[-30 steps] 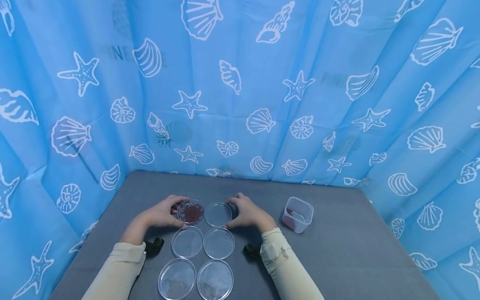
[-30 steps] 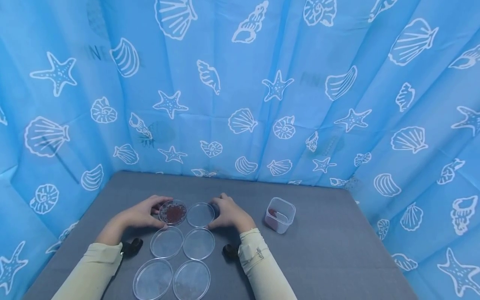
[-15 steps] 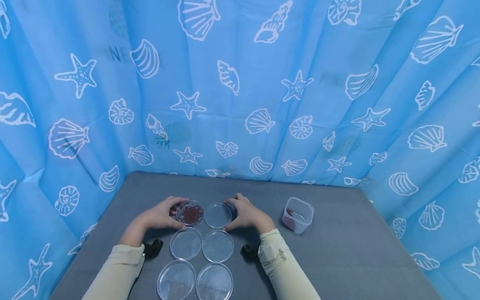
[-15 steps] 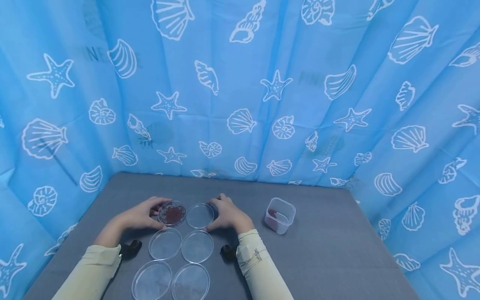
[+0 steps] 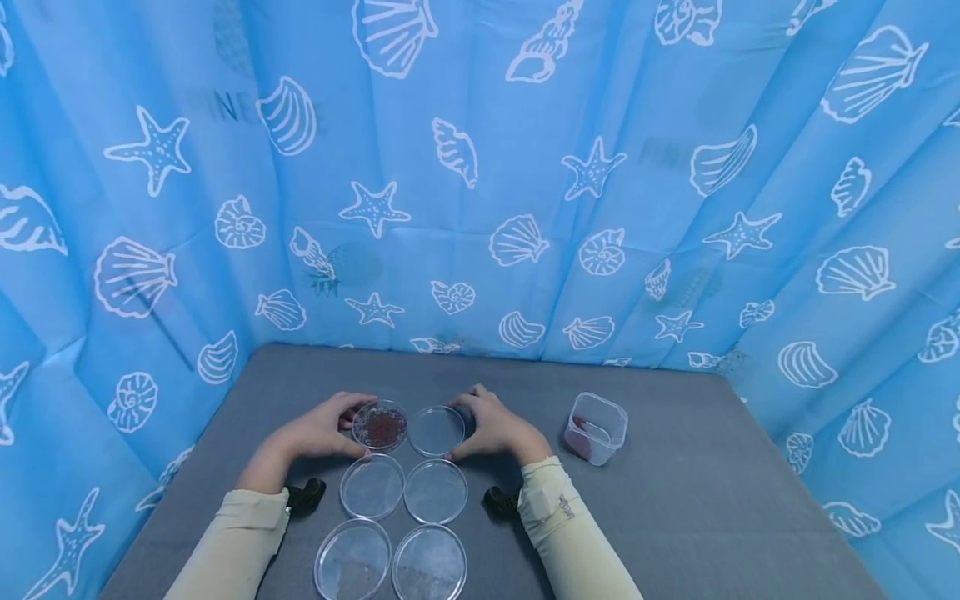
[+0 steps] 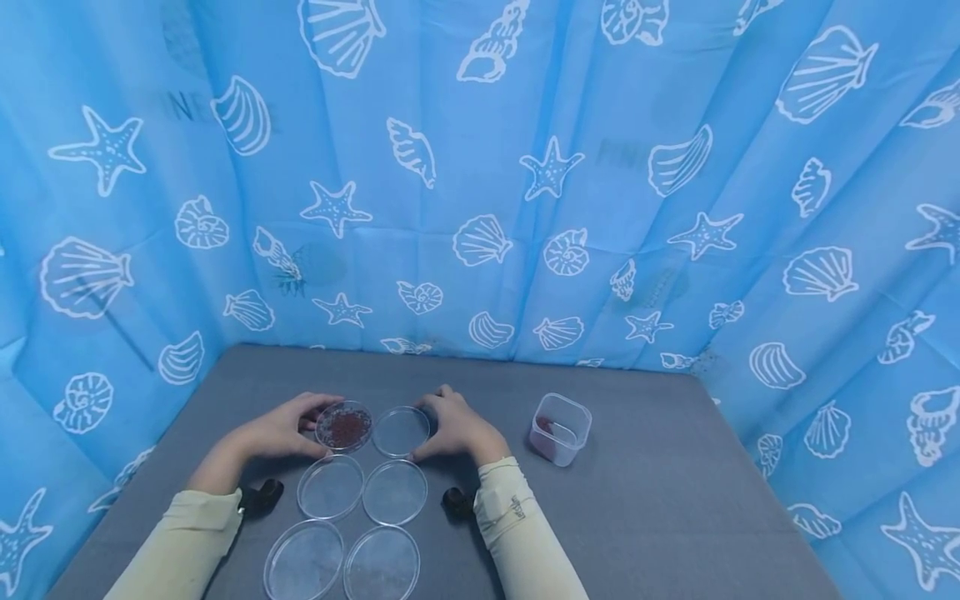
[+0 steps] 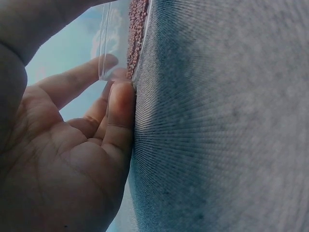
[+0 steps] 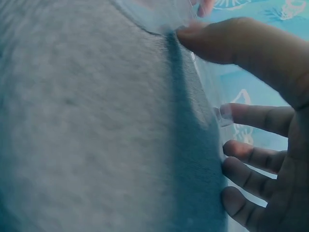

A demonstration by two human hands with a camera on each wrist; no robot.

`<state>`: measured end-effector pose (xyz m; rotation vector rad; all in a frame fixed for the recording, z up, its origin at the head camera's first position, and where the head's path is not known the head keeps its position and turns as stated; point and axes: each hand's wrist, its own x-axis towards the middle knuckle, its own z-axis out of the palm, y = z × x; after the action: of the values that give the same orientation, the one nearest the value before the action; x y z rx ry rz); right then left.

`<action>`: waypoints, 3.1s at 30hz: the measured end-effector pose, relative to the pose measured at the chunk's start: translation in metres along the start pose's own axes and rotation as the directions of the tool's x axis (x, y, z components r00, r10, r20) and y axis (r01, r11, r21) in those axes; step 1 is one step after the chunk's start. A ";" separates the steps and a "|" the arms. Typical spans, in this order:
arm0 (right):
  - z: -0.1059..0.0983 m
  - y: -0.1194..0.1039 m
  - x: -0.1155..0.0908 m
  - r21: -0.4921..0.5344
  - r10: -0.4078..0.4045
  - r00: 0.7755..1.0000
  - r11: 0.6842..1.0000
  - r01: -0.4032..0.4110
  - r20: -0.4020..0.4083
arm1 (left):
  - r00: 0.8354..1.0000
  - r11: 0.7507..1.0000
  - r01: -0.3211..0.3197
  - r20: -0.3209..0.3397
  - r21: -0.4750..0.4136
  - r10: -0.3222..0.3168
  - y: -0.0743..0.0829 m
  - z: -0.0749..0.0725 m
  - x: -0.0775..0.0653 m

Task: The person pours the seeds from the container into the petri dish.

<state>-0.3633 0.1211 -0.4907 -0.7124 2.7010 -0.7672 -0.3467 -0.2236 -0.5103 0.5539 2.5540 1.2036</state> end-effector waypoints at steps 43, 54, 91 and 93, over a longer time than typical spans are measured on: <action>-0.009 -0.014 -0.001 0.201 -0.166 0.971 0.959 0.199 -0.170 | 1.000 0.999 -0.011 0.014 -0.037 0.011 0.008 -0.002 -0.006; 0.004 -0.041 0.024 -0.018 -0.237 0.971 0.971 0.237 -0.022 | 1.000 1.000 -0.013 0.005 -0.028 0.013 0.006 0.003 -0.004; 0.026 -0.083 0.057 -0.055 -0.247 0.960 0.965 0.256 0.133 | 0.998 0.999 -0.042 -0.038 -0.031 0.041 0.013 0.003 -0.001; 0.025 -0.083 0.054 -0.068 -0.249 0.957 0.963 0.261 0.151 | 0.999 0.998 -0.042 -0.035 -0.038 0.040 0.011 0.003 -0.002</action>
<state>-0.3682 0.0206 -0.4714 -1.1102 2.5569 -0.6287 -0.3409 -0.2156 -0.5035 0.5842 2.5536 1.2847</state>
